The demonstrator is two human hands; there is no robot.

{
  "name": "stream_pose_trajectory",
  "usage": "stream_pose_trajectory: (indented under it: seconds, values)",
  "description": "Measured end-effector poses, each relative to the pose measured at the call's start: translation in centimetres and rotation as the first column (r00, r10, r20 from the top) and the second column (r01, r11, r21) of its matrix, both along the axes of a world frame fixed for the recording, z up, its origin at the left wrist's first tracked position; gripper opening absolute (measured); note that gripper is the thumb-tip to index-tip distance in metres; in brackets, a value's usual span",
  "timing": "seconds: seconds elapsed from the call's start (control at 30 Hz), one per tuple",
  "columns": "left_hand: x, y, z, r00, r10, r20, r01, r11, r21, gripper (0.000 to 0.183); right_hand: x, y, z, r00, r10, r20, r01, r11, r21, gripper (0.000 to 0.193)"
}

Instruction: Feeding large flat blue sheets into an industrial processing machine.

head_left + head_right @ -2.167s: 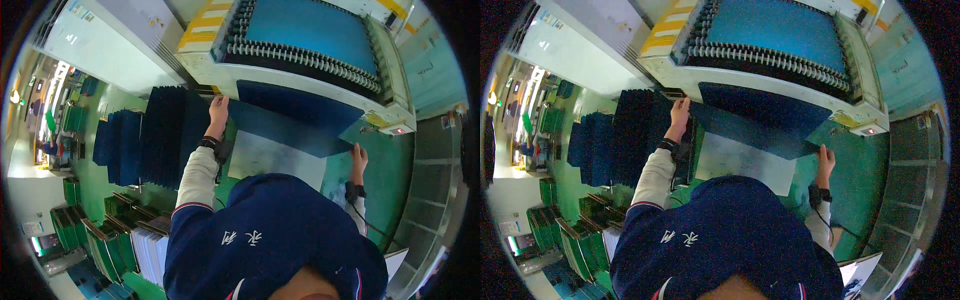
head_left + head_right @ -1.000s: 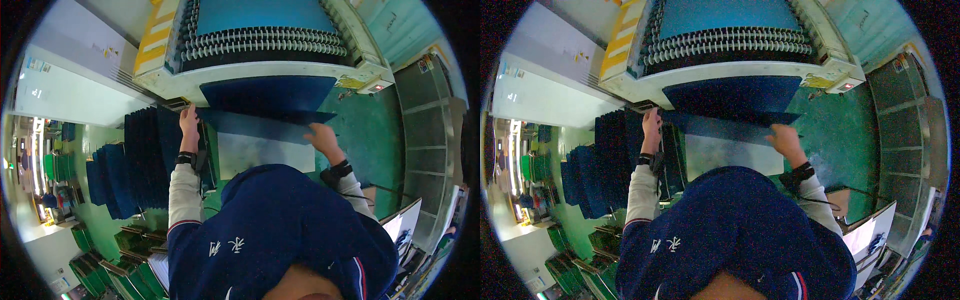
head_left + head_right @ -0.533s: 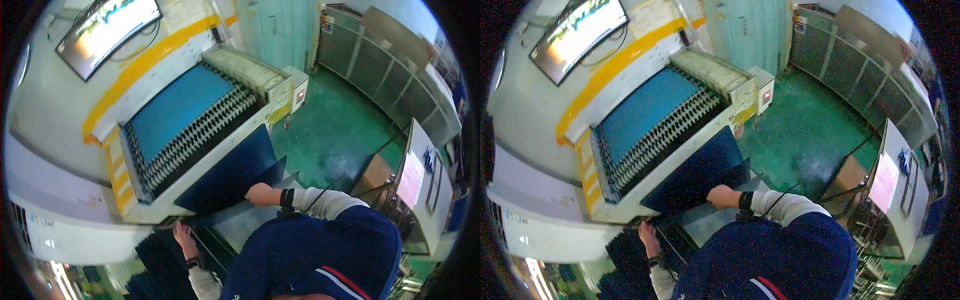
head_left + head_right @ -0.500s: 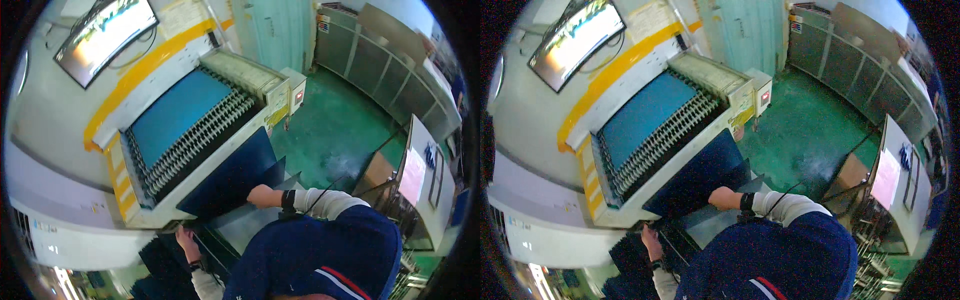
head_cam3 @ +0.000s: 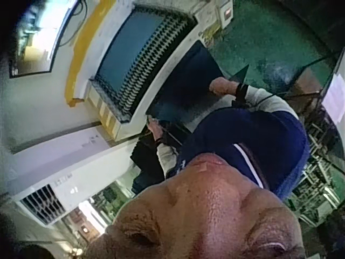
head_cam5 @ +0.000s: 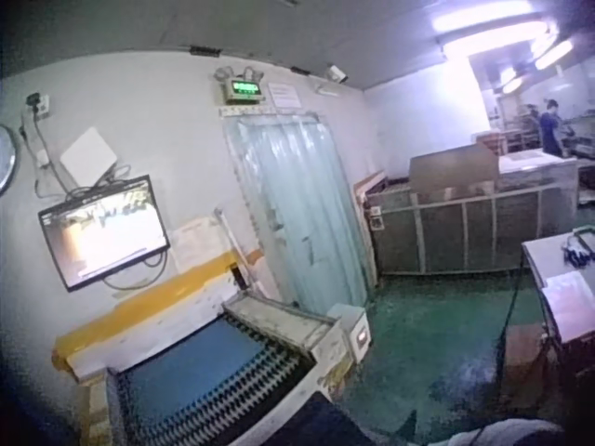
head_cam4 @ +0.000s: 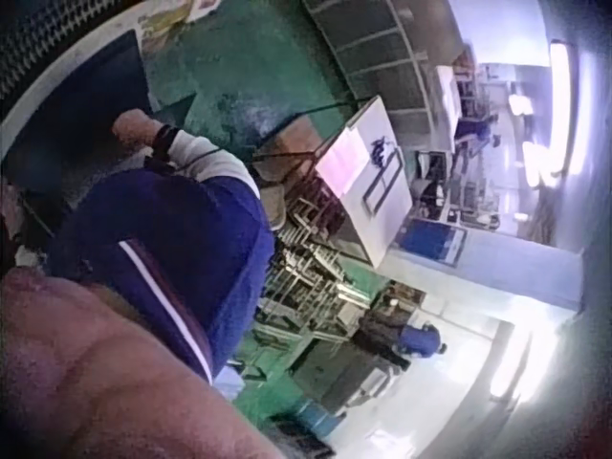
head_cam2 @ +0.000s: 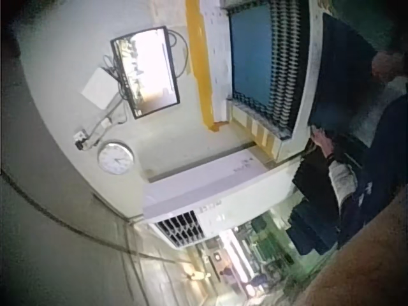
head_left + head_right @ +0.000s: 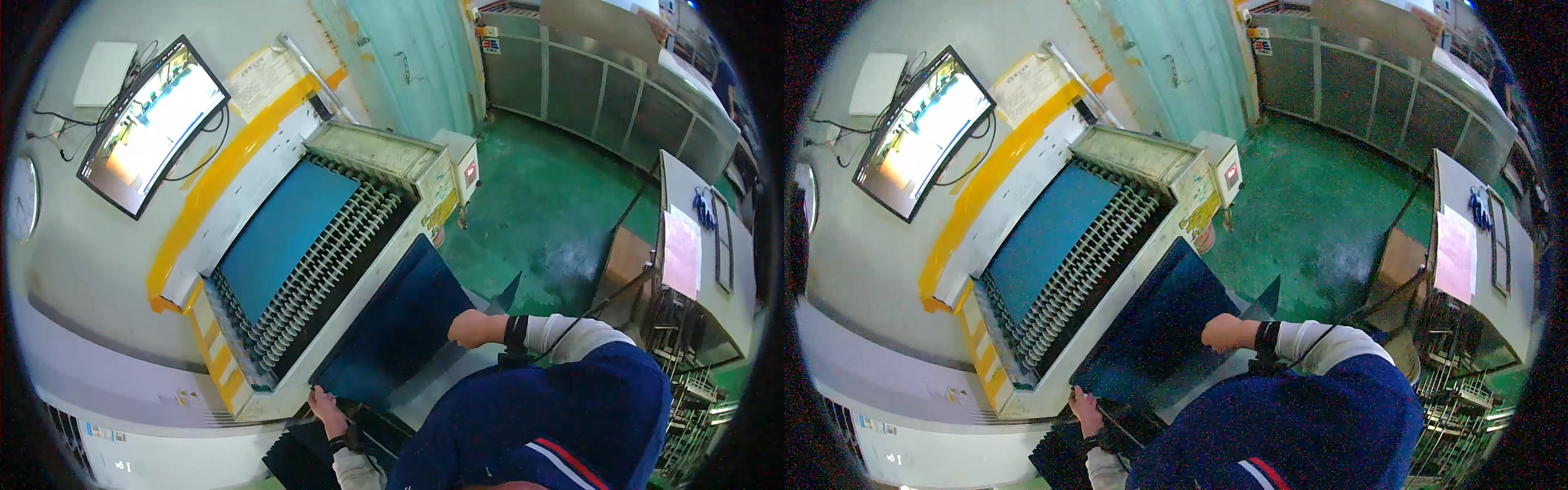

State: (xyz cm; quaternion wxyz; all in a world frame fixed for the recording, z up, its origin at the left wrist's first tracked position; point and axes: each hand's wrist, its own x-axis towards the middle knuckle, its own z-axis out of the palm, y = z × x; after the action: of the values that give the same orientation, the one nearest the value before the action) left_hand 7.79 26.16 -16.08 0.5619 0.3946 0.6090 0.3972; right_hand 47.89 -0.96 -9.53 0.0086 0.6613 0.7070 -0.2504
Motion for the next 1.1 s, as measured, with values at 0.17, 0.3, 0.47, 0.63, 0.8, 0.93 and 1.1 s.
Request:
stream_pose_trajectory:
  seconds: [0.17,0.3,0.47,0.63,0.8,0.93,1.1]
  values:
    - [0.9,0.5,-1.0,0.993,-0.092,0.074,0.09,0.996,0.03,0.048,-2.3,0.7,-1.1,1.0,0.0,0.007,0.0,1.0,0.024,0.015]
    - [1.0,-1.4,0.7,0.983,-0.143,0.116,0.136,0.988,0.071,0.053,-3.1,1.4,-0.5,0.996,-0.083,-0.026,0.082,0.997,-0.011,0.017]
    - [0.2,-2.8,0.5,0.966,-0.195,0.17,0.181,0.979,0.095,0.053,-2.5,2.6,-0.4,0.998,-0.044,0.046,0.044,0.999,-0.006,0.018]
    - [-0.8,-6.4,-0.6,0.972,-0.072,0.223,0.078,0.997,-0.02,0.046,-2.8,2.8,0.3,0.996,-0.019,0.085,0.018,1.0,0.014,0.019]
    - [-4.4,-9.7,-4.4,0.922,-0.04,0.386,0.152,0.952,-0.266,0.036,-3.0,1.4,-0.5,0.995,-0.061,0.076,0.056,0.996,0.067,0.02]
    - [-7.9,-14.7,-10.5,0.911,0.037,0.412,0.124,0.926,-0.357,0.033,-2.6,1.1,1.9,0.996,-0.054,0.065,0.052,0.998,0.027,0.025]
    - [-10.4,-19.8,-14.0,0.892,0.128,0.433,0.132,0.843,-0.522,0.015,0.3,0.0,8.8,0.966,-0.228,-0.12,0.245,0.956,0.161,0.032]
